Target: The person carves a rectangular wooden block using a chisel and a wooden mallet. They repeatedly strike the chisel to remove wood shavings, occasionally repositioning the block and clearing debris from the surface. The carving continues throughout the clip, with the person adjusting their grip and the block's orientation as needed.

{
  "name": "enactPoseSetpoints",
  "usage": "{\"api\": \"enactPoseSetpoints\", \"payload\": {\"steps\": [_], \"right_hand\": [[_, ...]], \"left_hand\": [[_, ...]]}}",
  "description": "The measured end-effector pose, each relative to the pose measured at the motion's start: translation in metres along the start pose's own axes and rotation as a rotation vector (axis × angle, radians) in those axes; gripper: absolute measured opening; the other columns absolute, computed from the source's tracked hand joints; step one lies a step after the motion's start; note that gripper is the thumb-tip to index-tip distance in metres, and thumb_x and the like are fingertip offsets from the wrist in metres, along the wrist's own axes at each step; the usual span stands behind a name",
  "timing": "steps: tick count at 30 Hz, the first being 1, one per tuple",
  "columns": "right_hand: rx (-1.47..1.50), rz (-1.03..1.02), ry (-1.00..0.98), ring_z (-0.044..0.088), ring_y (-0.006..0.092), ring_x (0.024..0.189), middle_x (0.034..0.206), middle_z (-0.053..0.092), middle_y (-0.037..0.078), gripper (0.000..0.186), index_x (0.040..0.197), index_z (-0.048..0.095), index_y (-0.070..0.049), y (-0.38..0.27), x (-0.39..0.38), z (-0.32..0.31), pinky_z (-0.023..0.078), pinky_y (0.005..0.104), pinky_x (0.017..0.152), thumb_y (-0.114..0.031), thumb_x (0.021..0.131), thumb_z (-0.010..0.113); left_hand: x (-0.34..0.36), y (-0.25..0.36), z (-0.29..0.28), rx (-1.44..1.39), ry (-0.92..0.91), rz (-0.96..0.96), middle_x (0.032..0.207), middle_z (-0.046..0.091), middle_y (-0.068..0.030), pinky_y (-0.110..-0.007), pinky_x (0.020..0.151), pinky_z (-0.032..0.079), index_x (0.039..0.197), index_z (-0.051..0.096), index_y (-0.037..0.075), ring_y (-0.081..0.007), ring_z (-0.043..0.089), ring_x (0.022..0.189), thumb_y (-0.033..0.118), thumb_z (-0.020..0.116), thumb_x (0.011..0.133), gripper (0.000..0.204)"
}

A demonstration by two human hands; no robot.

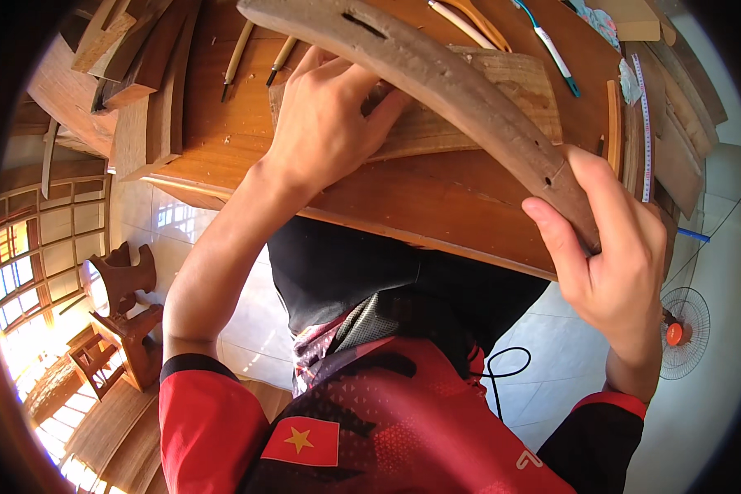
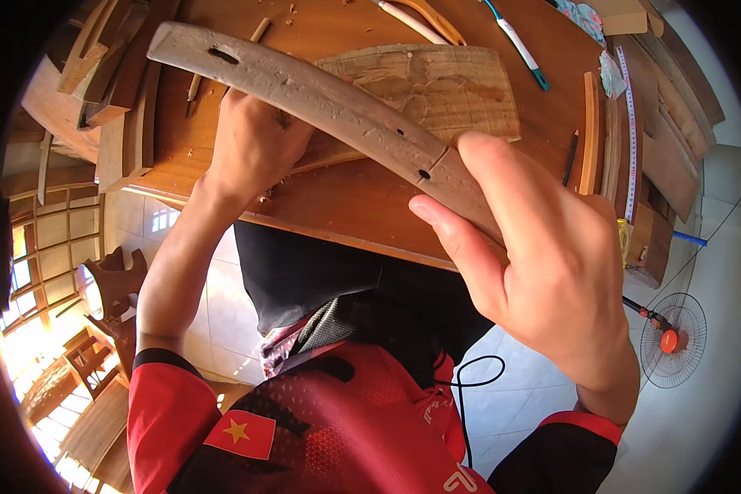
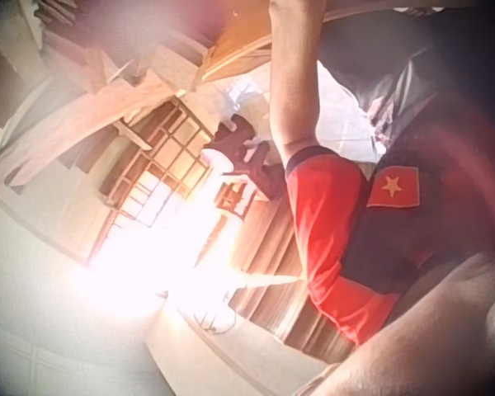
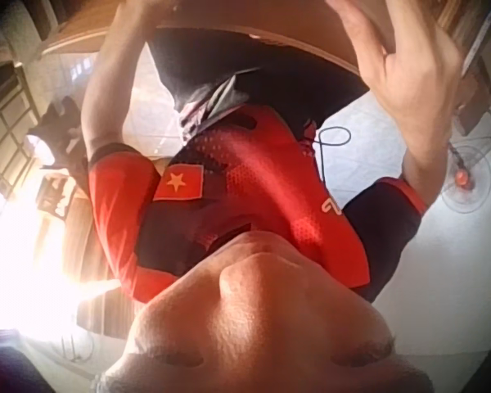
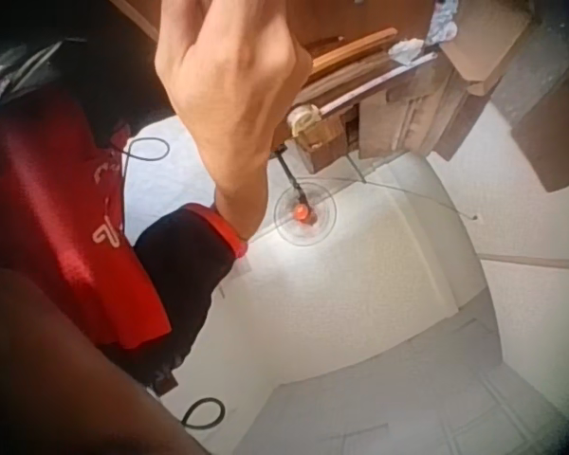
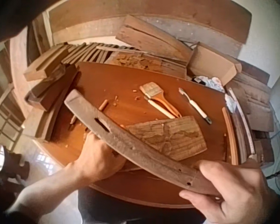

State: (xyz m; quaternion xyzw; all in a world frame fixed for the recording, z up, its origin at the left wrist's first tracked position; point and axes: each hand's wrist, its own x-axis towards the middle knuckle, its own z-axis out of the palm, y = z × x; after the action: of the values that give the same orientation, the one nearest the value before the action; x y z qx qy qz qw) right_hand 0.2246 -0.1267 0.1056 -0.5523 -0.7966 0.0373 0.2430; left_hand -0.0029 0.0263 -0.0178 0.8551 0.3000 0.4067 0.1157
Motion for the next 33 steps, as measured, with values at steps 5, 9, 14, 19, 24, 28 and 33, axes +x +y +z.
{"api": "enactPoseSetpoints", "payload": {"steps": [5,9,14,19,24,28,33], "right_hand": [[-0.040,0.015,-0.088,0.072,0.0331,0.068,0.086,0.071,0.020,0.043,0.116,0.065,0.007,-0.011,-0.013,0.008,0.056,0.0386,0.059,-0.017,0.086,0.085],[-0.014,-0.024,0.015,0.072,0.0302,0.067,0.087,0.071,0.016,0.046,0.115,0.063,0.009,-0.017,-0.030,0.021,0.056,0.0388,0.057,-0.020,0.086,0.085],[-0.052,0.027,-0.116,0.069,0.0267,0.064,0.087,0.069,0.015,0.044,0.116,0.063,0.007,-0.020,-0.033,0.022,0.055,0.0369,0.054,-0.019,0.087,0.083],[-0.040,-0.020,-0.090,0.068,0.0254,0.061,0.084,0.068,0.014,0.047,0.117,0.063,0.006,-0.020,-0.034,0.028,0.054,0.0356,0.052,-0.021,0.086,0.084],[-0.056,-0.002,-0.128,0.067,0.0246,0.060,0.082,0.067,0.013,0.047,0.117,0.064,0.005,-0.022,-0.032,0.026,0.053,0.0357,0.051,-0.022,0.085,0.084],[-0.052,0.019,-0.126,0.067,0.0246,0.059,0.082,0.067,0.013,0.047,0.116,0.064,0.005,-0.022,-0.035,0.032,0.053,0.0360,0.050,-0.022,0.085,0.084],[-0.019,-0.048,-0.046,0.067,0.0239,0.059,0.081,0.066,0.011,0.047,0.116,0.064,0.004,-0.026,-0.037,0.034,0.053,0.0355,0.050,-0.023,0.084,0.085]], "left_hand": [[-0.007,0.004,-0.006,0.095,-0.198,0.000,0.094,0.073,-0.0082,-0.042,0.080,0.052,0.098,0.076,0.009,-0.0297,0.069,0.086,0.015,0.078,0.086,0.014],[-0.006,0.009,-0.011,0.164,-0.176,0.097,0.094,0.069,-0.0047,-0.042,0.077,0.052,0.101,0.077,0.011,-0.0282,0.067,0.087,0.019,0.078,0.085,0.018],[-0.008,0.009,-0.015,0.164,-0.126,0.214,0.099,0.071,-0.0037,-0.042,0.082,0.054,0.106,0.079,0.013,-0.0268,0.067,0.094,0.017,0.076,0.084,0.022],[-0.010,0.005,-0.010,0.069,-0.055,0.191,0.102,0.075,-0.0048,-0.040,0.081,0.055,0.101,0.079,0.009,-0.0267,0.070,0.094,0.016,0.077,0.083,0.020],[-0.007,0.003,-0.011,0.110,-0.076,0.187,0.099,0.077,-0.0061,-0.040,0.080,0.056,0.098,0.078,0.006,-0.0268,0.071,0.091,0.015,0.080,0.081,0.020],[-0.003,0.007,-0.008,-0.009,-0.054,0.110,0.099,0.077,-0.0060,-0.040,0.080,0.056,0.099,0.079,0.006,-0.0270,0.071,0.092,0.013,0.081,0.080,0.021],[-0.004,0.007,-0.008,0.088,-0.023,0.176,0.097,0.078,-0.0063,-0.039,0.080,0.057,0.093,0.080,0.005,-0.0265,0.072,0.090,0.011,0.081,0.079,0.015]]}}
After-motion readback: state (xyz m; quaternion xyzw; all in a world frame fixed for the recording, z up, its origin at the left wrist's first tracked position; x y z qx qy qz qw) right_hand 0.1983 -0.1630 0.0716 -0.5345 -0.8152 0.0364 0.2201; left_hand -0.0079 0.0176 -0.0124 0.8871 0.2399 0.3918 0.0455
